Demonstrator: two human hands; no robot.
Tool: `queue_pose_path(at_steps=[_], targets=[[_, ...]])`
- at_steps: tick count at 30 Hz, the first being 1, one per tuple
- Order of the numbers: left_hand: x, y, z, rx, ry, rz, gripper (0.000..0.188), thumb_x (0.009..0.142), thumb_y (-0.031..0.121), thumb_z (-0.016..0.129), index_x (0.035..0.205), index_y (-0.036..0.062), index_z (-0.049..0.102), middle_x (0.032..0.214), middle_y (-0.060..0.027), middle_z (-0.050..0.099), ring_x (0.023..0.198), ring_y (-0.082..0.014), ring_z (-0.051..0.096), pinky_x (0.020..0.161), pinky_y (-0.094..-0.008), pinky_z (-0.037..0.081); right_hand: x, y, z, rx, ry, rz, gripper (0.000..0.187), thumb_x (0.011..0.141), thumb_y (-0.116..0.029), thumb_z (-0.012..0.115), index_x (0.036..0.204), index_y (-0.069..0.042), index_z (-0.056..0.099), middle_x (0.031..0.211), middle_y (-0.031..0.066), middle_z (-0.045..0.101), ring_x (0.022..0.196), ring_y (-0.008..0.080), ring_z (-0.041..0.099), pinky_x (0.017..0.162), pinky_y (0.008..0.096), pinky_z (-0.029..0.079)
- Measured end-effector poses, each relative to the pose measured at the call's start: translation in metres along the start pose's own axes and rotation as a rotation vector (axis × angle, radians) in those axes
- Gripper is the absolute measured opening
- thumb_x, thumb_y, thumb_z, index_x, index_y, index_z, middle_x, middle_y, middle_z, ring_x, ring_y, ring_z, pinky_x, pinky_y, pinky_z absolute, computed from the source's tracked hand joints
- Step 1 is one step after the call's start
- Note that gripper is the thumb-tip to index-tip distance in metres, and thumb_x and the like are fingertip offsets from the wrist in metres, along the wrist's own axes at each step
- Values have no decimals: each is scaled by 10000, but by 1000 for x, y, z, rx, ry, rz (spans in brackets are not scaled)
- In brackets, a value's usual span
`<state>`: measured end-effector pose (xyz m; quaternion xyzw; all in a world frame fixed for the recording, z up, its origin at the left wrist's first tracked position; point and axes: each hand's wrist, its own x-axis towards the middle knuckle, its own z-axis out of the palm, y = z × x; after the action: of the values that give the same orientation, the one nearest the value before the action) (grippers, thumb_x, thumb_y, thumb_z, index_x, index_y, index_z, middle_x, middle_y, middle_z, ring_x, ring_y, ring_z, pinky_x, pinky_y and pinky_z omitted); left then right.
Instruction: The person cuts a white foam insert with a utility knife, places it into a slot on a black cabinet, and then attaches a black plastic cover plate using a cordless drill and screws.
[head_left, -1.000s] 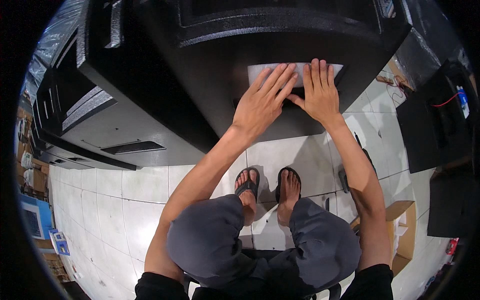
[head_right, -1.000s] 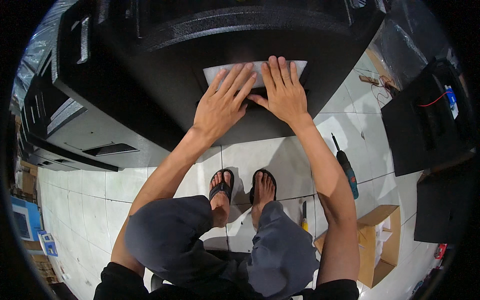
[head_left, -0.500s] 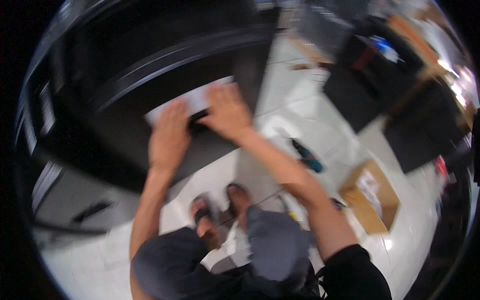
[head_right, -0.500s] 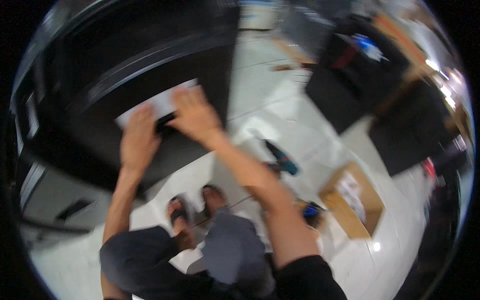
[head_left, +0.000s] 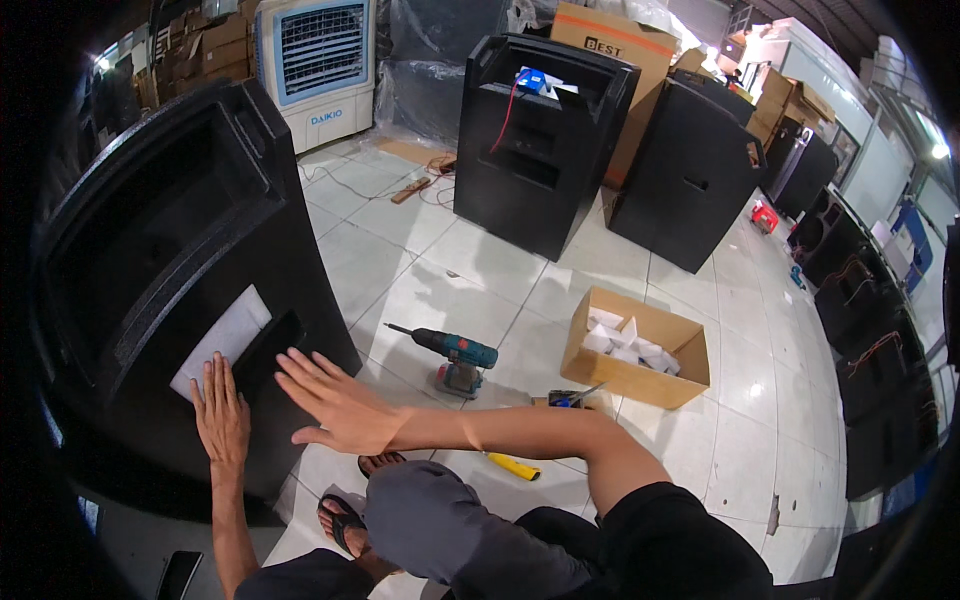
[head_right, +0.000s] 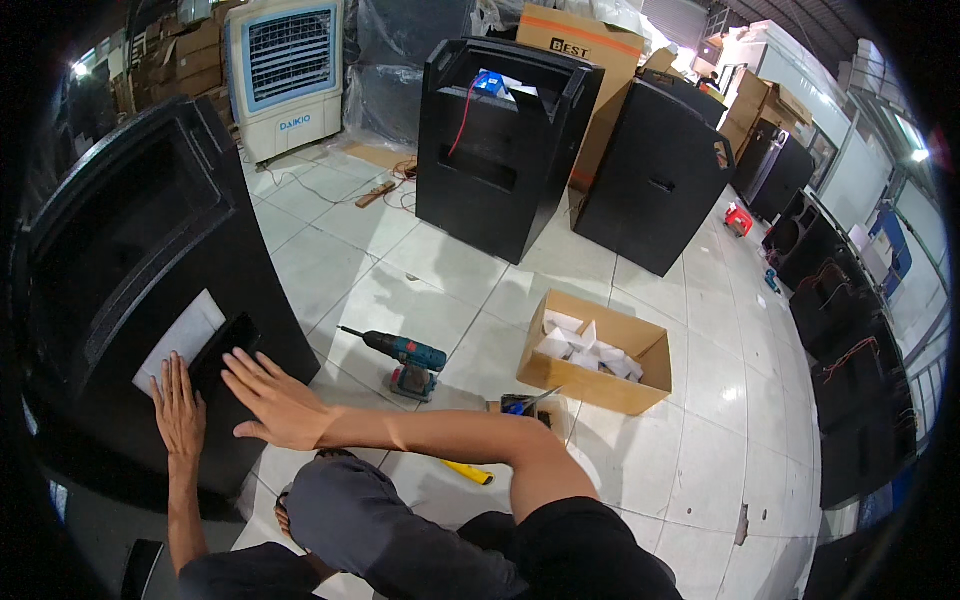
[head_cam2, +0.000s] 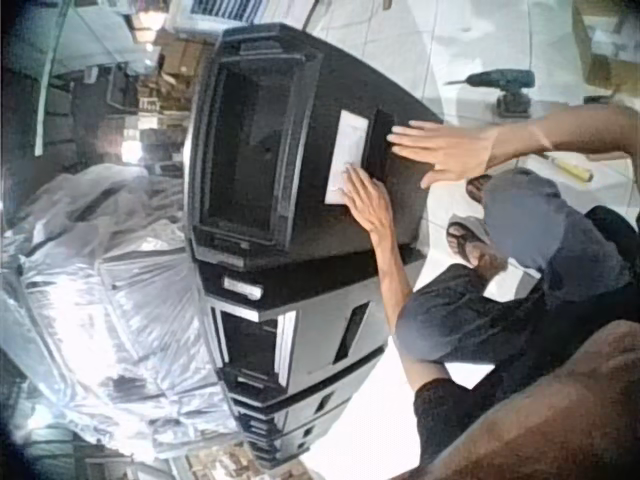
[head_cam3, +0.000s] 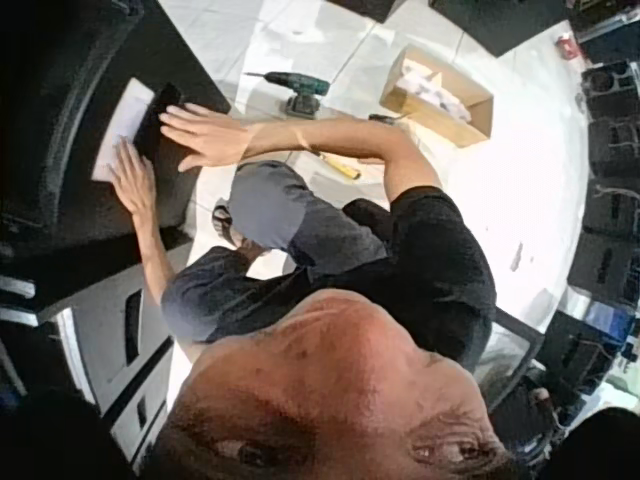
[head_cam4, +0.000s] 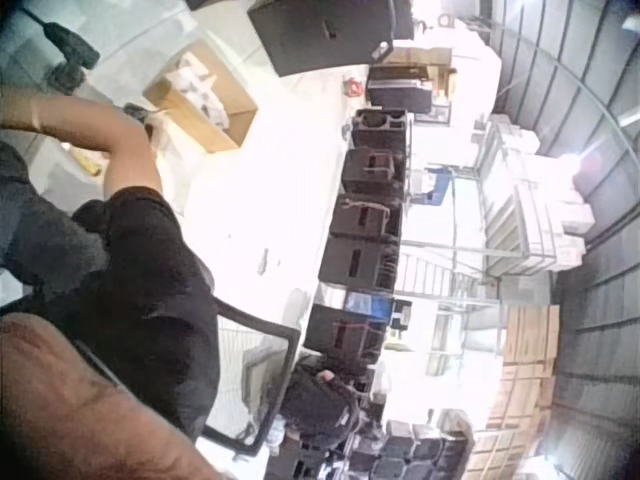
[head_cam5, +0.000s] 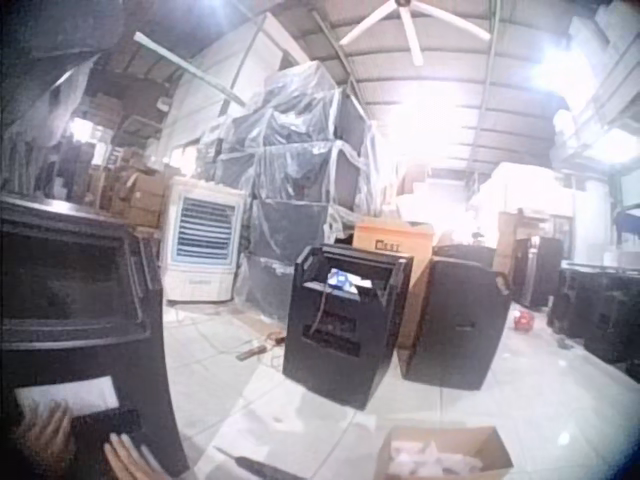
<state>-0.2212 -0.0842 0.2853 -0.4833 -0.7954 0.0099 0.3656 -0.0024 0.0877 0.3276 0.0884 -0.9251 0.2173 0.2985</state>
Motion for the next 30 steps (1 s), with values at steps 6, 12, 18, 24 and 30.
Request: queue_pose_path(at_steps=[6,12,18,24,30], targets=[[5,38,-42,-174,-149,56,691,806,158,655,1416,-5,375,1474,-164,389,1369,-339,356,1148,-488,240,-52,-23,-52,1037,-367,261,516,968,-471,495,997,-16,734,925,86,725,922,198,662,913,309,473],[3,15,-53,-194,18,318,344,824,184,649,1103,-18,641,1241,-135,601,1296,-304,449,1158,-522,218,-62,-43,-65,1296,-321,705,549,999,-388,382,1004,49,715,884,162,705,823,209,666,805,297,502],[44,15,-48,17,109,-9,522,809,198,670,1252,-40,528,1397,-179,464,1350,-334,366,1151,-508,219,-59,-46,-61,1319,-337,780,558,996,-386,394,991,77,706,852,176,698,783,224,664,776,297,510],[36,31,-28,18,80,-93,625,792,231,697,1306,-50,478,1458,-227,374,1363,-370,331,1142,-531,211,-60,-43,-62,1317,-332,696,561,1007,-374,378,1014,90,693,862,181,696,781,217,666,758,291,517],[48,35,-28,11,237,-294,668,728,237,769,1273,-34,493,1280,-216,478,1151,-345,469,1003,-503,336,-56,-44,-58,1345,-353,707,558,1010,-365,375,1011,94,692,867,180,698,782,213,667,753,284,518]])
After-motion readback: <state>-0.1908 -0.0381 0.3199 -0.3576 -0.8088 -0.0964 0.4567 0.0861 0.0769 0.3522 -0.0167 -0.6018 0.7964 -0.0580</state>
